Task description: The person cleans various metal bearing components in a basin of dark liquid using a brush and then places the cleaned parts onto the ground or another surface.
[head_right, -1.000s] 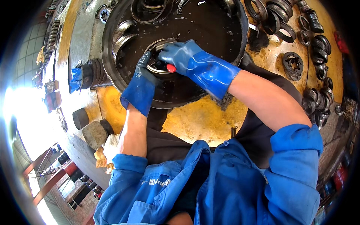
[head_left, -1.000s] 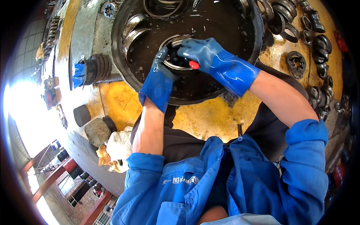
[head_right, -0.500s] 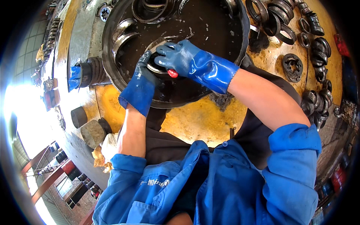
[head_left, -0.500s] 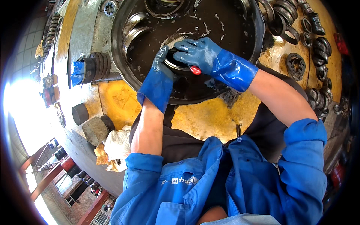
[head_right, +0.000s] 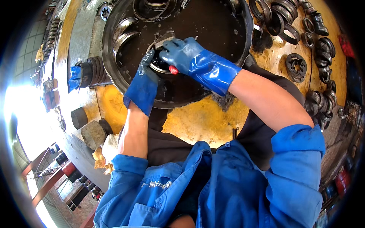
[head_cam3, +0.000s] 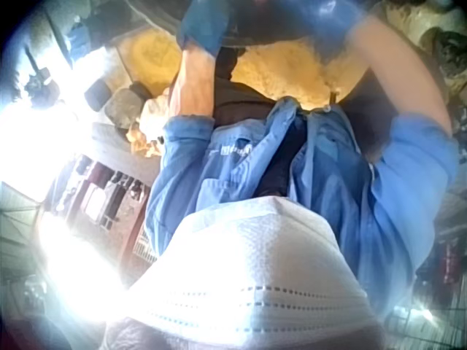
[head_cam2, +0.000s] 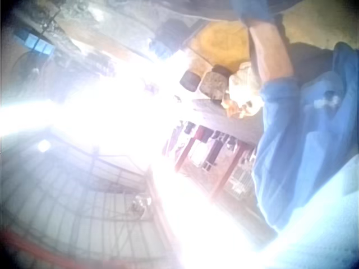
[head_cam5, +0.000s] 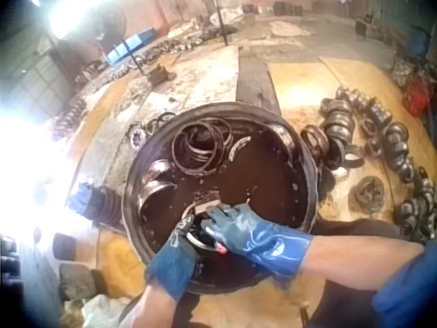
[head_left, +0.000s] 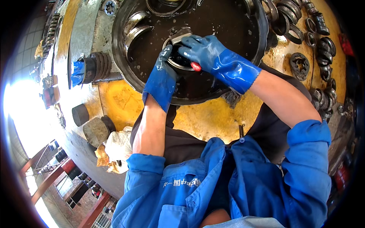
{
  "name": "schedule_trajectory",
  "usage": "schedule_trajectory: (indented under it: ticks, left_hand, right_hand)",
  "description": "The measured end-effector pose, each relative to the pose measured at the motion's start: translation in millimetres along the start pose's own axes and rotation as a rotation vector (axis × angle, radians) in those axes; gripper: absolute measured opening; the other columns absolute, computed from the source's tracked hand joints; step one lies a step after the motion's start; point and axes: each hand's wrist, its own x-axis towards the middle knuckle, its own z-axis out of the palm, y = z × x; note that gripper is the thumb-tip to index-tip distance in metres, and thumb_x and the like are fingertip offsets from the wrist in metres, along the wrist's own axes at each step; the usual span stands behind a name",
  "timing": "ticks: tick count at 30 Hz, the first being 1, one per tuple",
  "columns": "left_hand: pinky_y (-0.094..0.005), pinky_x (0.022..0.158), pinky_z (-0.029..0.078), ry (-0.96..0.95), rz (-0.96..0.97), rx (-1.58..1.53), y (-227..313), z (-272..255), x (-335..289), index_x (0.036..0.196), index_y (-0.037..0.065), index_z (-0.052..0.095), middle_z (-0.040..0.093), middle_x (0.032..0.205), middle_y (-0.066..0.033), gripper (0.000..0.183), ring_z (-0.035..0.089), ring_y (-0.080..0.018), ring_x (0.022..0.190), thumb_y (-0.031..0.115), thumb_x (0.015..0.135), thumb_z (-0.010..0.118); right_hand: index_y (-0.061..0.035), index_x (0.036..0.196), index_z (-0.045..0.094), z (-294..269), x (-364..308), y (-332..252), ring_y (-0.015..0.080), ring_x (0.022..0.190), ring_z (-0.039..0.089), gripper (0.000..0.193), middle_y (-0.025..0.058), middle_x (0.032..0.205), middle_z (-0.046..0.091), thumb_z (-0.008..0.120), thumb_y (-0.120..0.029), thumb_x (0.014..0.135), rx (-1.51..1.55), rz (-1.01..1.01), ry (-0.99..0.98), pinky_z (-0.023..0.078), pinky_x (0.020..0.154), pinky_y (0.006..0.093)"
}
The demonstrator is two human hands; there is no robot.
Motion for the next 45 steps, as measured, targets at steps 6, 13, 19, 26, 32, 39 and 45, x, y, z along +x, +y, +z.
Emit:
schedule_trajectory:
  ticks: [6, 13, 19, 26, 32, 39, 45]
  left_hand:
    - [-0.0288, 0.091, 0.052, 0.135, -0.081, -0.213, 15, 21, -11, 0.116, 0.001, 0.069, 0.073, 0.1, -0.0077, 0.026, 0.066, -0.0169, 0.095, 0.022, 0.106, 0.059]
    - [-0.0279, 0.088, 0.053, 0.142, -0.05, -0.127, 14, 23, -10, 0.119, 0.003, 0.069, 0.073, 0.098, -0.0063, 0.028, 0.065, -0.0149, 0.093, 0.025, 0.105, 0.06]
    - [-0.0268, 0.086, 0.052, 0.054, 0.025, 0.123, 16, 16, -8, 0.126, 0.005, 0.067, 0.072, 0.1, -0.0044, 0.033, 0.064, -0.012, 0.093, 0.029, 0.104, 0.062]
    - [-0.0318, 0.106, 0.045, -0.135, -0.219, -0.281, -22, -7, 29, 0.14, -0.002, 0.058, 0.067, 0.129, -0.0134, 0.04, 0.061, -0.019, 0.118, 0.009, 0.102, 0.055]
    - [-0.0324, 0.111, 0.043, -0.204, -0.277, -0.38, -21, -13, 31, 0.143, -0.004, 0.055, 0.066, 0.136, -0.0157, 0.043, 0.059, -0.0208, 0.126, 0.006, 0.102, 0.054]
    - [-0.0317, 0.112, 0.041, -0.229, -0.088, -0.106, -13, -13, 20, 0.145, -0.004, 0.053, 0.064, 0.138, -0.0161, 0.043, 0.057, -0.021, 0.129, 0.009, 0.104, 0.053]
    - [-0.0312, 0.113, 0.04, -0.241, 0.089, 0.218, -11, -19, 18, 0.146, -0.004, 0.052, 0.063, 0.14, -0.0166, 0.044, 0.056, -0.0213, 0.132, 0.01, 0.105, 0.052]
  right_hand:
    - [-0.0207, 0.12, 0.07, -14, 0, 11, 0.0325, 0.103, 0.072, 0.03, 0.0113, 0.114, 0.074, 0.067, -0.021, 0.091, 0.272, 0.35, -0.086, 0.059, 0.087, 0.0443]
    - [-0.0169, 0.098, 0.076, -34, 24, 21, 0.032, 0.082, 0.071, 0.021, 0.0129, 0.089, 0.075, 0.069, -0.034, 0.089, 0.526, 0.672, -0.372, 0.056, 0.078, 0.0431]
    - [-0.0168, 0.103, 0.077, -19, 14, 47, 0.0253, 0.083, 0.072, 0.019, 0.0071, 0.091, 0.076, 0.072, -0.027, 0.088, 0.662, 0.605, -0.442, 0.057, 0.081, 0.0384]
    - [-0.0186, 0.119, 0.075, -37, 4, 52, 0.028, 0.103, 0.073, 0.027, 0.0069, 0.113, 0.077, 0.074, -0.019, 0.092, 0.437, 0.308, -0.247, 0.059, 0.093, 0.0386]
    - [-0.0183, 0.125, 0.07, -21, -6, 61, 0.0291, 0.111, 0.07, 0.044, 0.0047, 0.127, 0.071, 0.077, -0.009, 0.082, 0.307, -0.171, -0.019, 0.06, 0.095, 0.0413]
    - [-0.0195, 0.116, 0.075, 11, -5, 40, 0.0277, 0.1, 0.074, 0.027, 0.007, 0.112, 0.076, 0.076, -0.019, 0.089, 0.773, 0.308, 0.168, 0.059, 0.09, 0.0384]
    - [-0.0116, 0.104, 0.076, -36, 17, 40, 0.0226, 0.082, 0.073, 0.042, 0.0107, 0.088, 0.075, 0.075, -0.049, 0.084, 0.914, 1.018, -0.098, 0.056, 0.079, 0.0351]
